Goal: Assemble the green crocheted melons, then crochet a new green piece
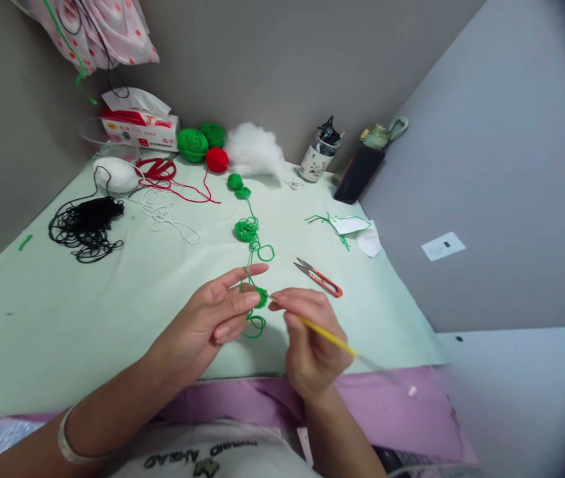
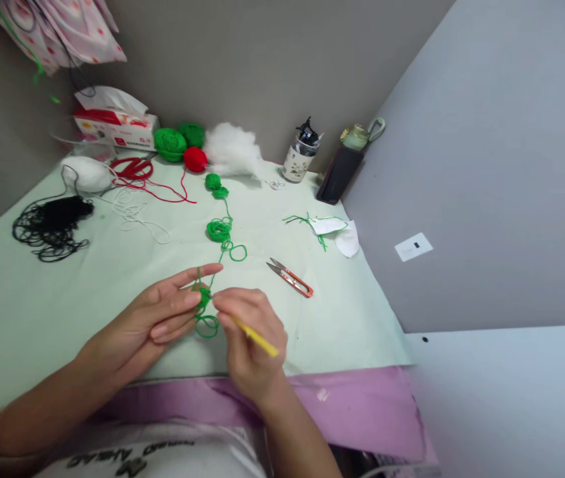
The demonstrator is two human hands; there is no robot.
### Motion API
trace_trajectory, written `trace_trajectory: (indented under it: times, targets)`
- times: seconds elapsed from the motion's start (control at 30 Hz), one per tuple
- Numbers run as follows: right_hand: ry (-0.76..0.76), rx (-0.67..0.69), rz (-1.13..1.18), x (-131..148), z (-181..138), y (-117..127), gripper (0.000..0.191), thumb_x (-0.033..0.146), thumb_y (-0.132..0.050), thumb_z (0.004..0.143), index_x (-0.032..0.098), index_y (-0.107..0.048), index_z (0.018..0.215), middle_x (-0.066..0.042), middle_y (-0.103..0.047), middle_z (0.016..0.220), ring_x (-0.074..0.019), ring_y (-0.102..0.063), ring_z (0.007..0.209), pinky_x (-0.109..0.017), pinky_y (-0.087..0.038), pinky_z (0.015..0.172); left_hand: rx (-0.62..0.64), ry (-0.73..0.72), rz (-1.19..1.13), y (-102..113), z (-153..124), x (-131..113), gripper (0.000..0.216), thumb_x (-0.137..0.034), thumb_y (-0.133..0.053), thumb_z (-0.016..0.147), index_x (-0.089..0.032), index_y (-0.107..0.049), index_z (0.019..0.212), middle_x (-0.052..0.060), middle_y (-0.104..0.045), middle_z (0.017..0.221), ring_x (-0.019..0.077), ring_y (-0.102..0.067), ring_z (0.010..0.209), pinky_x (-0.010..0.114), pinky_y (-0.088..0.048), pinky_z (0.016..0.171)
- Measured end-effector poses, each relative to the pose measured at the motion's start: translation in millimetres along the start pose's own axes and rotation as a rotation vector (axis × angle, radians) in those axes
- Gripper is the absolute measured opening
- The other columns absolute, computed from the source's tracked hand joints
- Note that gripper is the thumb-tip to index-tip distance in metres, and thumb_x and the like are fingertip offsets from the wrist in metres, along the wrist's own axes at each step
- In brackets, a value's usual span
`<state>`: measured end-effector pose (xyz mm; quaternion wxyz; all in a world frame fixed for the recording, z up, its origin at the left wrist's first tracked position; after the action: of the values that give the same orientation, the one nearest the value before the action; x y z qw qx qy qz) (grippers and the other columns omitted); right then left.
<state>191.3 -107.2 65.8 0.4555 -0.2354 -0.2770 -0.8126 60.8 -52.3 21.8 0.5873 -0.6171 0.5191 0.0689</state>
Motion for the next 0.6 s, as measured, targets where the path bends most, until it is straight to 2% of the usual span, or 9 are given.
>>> trace_trajectory:
  times: [0.1, 0.2, 0.3, 0.37, 0.43, 0.5, 0.53, 0.6]
  targets:
    - [-0.273, -0.091, 0.336, -20, 6, 3, 0.022, 0.014, -0.055, 0.101, 0.025, -0.075, 0.102, -0.002, -0.071, 0.087, -0.0139, -0.068, 0.069, -0.030, -0.059, 0.062, -0.036, -0.087, 0.081, 4, 0, -6, 0.031, -0.023, -0.083, 0.084, -0.023, -0.077, 0.115, -0.008, -0.051, 0.073, -0.0046, -0.026, 0.042, 0.014, -0.019, 0.042]
    - [-0.359, -0.077, 0.484, -24, 8, -4, 0.020, 0.018, -0.057, 0.101, 0.025, -0.076, 0.099, -0.001, -0.071, 0.089, -0.0129, -0.067, 0.069, -0.028, -0.057, 0.059, -0.033, -0.138, 0.189, 2, -1, -6, 0.031, -0.027, -0.083, 0.085, -0.030, -0.078, 0.115, -0.004, -0.061, 0.089, -0.0056, -0.035, 0.040, 0.015, -0.021, 0.040]
    - [-0.247, -0.025, 0.330, -15, 6, -7, 0.022, 0.013, -0.060, 0.099, 0.026, -0.077, 0.104, -0.004, -0.076, 0.096, -0.0172, -0.071, 0.088, -0.030, -0.059, 0.069, -0.017, -0.163, 0.249, -1, 0, -3, 0.028, -0.027, -0.082, 0.086, -0.031, -0.079, 0.113, -0.005, -0.063, 0.081, -0.0022, -0.045, 0.044, 0.014, -0.032, 0.045]
    - [-0.157, 0.005, 0.170, -9, 3, -9, 0.029, 0.007, -0.060, 0.097, 0.027, -0.076, 0.112, -0.004, -0.076, 0.100, -0.0180, -0.071, 0.094, -0.032, -0.060, 0.076, -0.044, -0.202, 0.236, 1, 1, -3, 0.027, -0.026, -0.084, 0.084, -0.030, -0.080, 0.111, -0.005, -0.063, 0.080, -0.0002, -0.051, 0.050, 0.014, -0.040, 0.052]
    - [-0.044, 0.040, 0.000, -1, -1, -9, 0.035, 0.005, -0.061, 0.095, 0.027, -0.074, 0.120, -0.006, -0.075, 0.107, -0.0189, -0.071, 0.097, -0.033, -0.060, 0.081, -0.059, -0.215, 0.173, 2, 2, -3, 0.032, -0.024, -0.085, 0.082, -0.030, -0.080, 0.113, -0.005, -0.064, 0.082, 0.0009, -0.053, 0.054, 0.014, -0.042, 0.055]
    - [0.069, 0.079, -0.125, 5, -2, -10, 0.038, 0.006, -0.063, 0.094, 0.027, -0.074, 0.124, -0.009, -0.073, 0.114, -0.0212, -0.071, 0.102, -0.035, -0.060, 0.083, -0.033, -0.143, 0.085, 2, 5, 2, 0.036, -0.025, -0.085, 0.083, -0.029, -0.078, 0.118, -0.005, -0.062, 0.075, 0.0017, -0.051, 0.053, 0.014, -0.041, 0.053]
    - [0.088, 0.087, -0.143, 5, -1, -9, 0.037, 0.007, -0.063, 0.094, 0.027, -0.074, 0.123, -0.009, -0.073, 0.114, -0.0219, -0.071, 0.103, -0.036, -0.059, 0.083, -0.016, -0.087, 0.042, 2, 7, 5, 0.038, -0.026, -0.084, 0.083, -0.027, -0.078, 0.121, -0.006, -0.058, 0.070, 0.0019, -0.048, 0.051, 0.014, -0.039, 0.051]
    - [-0.014, 0.054, -0.058, -3, 4, -4, 0.032, 0.008, -0.062, 0.095, 0.028, -0.076, 0.116, -0.007, -0.074, 0.103, -0.0202, -0.071, 0.095, -0.034, -0.059, 0.079, -0.002, 0.003, -0.018, 3, 9, 8, 0.036, -0.025, -0.083, 0.084, -0.023, -0.078, 0.120, -0.007, -0.050, 0.061, 0.0022, -0.042, 0.049, 0.013, -0.037, 0.049]
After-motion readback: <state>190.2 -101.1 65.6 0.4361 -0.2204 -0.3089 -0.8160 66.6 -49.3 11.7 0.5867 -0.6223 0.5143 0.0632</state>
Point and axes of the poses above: each hand's wrist, its own z-axis towards the middle knuckle, its own y-axis out of the back of the hand, x = y × z, the point moved 7 cm from there along z, towards the middle knuckle
